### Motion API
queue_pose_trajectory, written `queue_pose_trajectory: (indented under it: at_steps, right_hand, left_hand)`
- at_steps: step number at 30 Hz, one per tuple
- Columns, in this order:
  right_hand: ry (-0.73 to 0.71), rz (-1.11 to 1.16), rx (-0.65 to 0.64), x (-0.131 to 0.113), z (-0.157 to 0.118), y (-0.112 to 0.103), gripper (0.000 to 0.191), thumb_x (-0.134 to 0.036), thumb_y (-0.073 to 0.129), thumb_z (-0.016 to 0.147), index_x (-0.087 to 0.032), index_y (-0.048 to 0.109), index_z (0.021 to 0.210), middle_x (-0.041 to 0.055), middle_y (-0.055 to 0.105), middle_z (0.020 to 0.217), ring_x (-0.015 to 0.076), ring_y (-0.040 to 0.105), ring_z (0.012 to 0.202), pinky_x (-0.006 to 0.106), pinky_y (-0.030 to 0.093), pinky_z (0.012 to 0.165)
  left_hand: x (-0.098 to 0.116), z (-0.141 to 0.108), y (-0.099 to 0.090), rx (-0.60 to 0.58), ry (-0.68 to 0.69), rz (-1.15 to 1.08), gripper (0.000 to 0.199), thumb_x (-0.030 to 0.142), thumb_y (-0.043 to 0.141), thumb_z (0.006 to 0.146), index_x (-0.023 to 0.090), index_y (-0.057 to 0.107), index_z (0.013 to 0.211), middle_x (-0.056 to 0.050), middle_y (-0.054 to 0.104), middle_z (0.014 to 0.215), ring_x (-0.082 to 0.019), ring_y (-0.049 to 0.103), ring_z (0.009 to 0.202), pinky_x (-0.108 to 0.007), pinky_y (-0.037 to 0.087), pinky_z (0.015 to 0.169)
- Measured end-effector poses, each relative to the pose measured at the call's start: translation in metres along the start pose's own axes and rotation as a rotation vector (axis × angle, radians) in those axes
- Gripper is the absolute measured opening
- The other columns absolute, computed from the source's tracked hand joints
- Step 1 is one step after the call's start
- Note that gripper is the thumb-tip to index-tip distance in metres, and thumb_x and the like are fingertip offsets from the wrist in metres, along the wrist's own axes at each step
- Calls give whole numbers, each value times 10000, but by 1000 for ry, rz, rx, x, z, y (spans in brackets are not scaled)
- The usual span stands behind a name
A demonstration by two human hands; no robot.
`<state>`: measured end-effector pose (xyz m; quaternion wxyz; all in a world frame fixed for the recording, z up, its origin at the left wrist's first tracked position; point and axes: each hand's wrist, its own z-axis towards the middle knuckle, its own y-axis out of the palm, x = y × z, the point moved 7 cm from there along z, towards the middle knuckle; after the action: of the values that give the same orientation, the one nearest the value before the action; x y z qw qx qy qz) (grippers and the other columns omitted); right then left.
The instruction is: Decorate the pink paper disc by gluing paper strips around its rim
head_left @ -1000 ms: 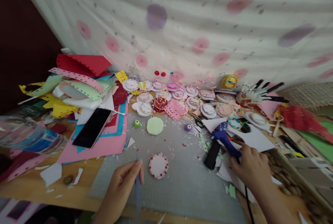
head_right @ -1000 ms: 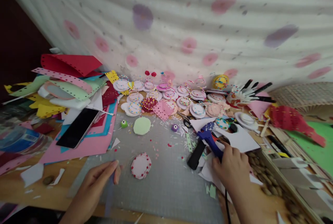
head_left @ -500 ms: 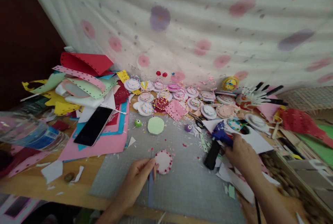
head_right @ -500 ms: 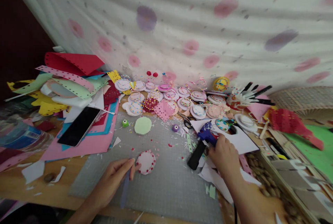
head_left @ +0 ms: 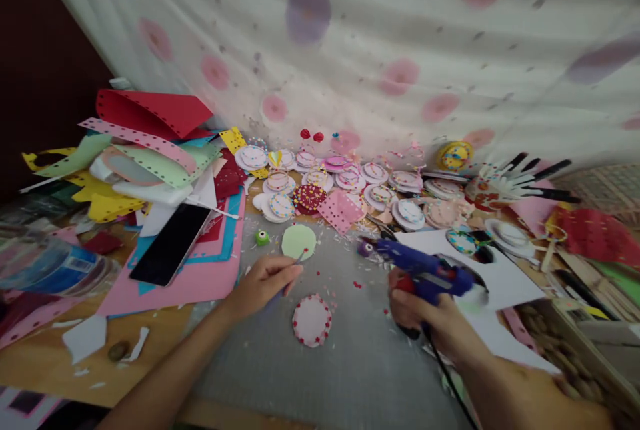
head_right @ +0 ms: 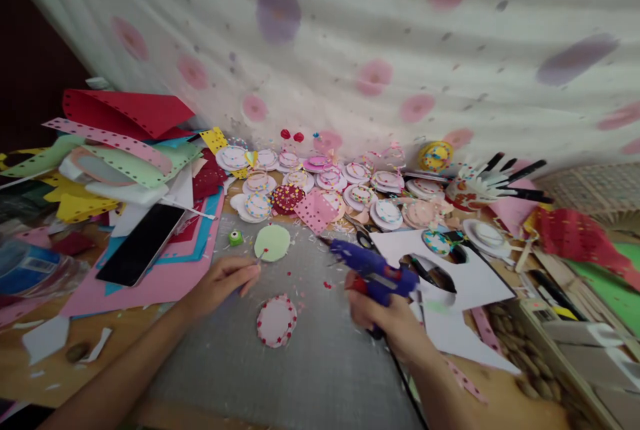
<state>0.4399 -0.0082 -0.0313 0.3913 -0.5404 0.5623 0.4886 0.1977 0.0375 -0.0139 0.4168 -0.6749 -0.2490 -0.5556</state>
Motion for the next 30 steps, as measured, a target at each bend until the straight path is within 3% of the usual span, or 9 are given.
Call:
queue_pose_trajectory:
  at_steps: [2,5,8,13,26,30]
  right_hand:
    - [70,44,-90,16,10,22,347,-456,719,730,-176,521,789,-86,387,478,61,300,423,232,220,444]
    - [148,93,-143,36,18,35,373,-476,721,728,-182,492,736,-95,374,455,53,290,412,231,212,445]
    - [202,50,-123,49,17,35,397,-498,725,722,-178,490,706,-91,377,461,47,289,417,232,195,449]
    - [240,-86,-77,61,15,32,445,-577,682,728,-191,473,654,-81,381,443,58,296,413,244,192,438]
    - [271,-300,32,74,13,21,389,-542,659,713,-196,496,640,-59,406,503,79,328,467,250,237,451]
    - [262,-297,5,73,14,23,387,-539,638,734,-199,489,625,-58,403,479,82,324,460,254,245,456]
  left_hand:
    - [-10,14,7,-27,13,-27,437,387,422,917,171,413,536,36,417,540,-102,397,535,-234,304,558]
    - [-28,22,11,-22,-16,-51,442,391,426,919,172,404,537,42,394,527,-94,381,511,-228,290,524]
    - [-39,20,11,-12,-50,-48,445,384,429,921,174,398,530,45,380,508,-94,381,495,-226,287,507]
    - [-39,22,13,-49,-53,7,435,332,434,919,166,410,518,39,394,505,-94,387,503,-227,285,518]
    - [-36,25,18,-85,-65,52,433,326,415,912,171,407,507,33,399,495,-101,389,506,-232,290,524]
    - [-35,25,17,-76,-64,63,433,327,416,903,173,399,499,32,400,486,-101,384,499,-232,291,522]
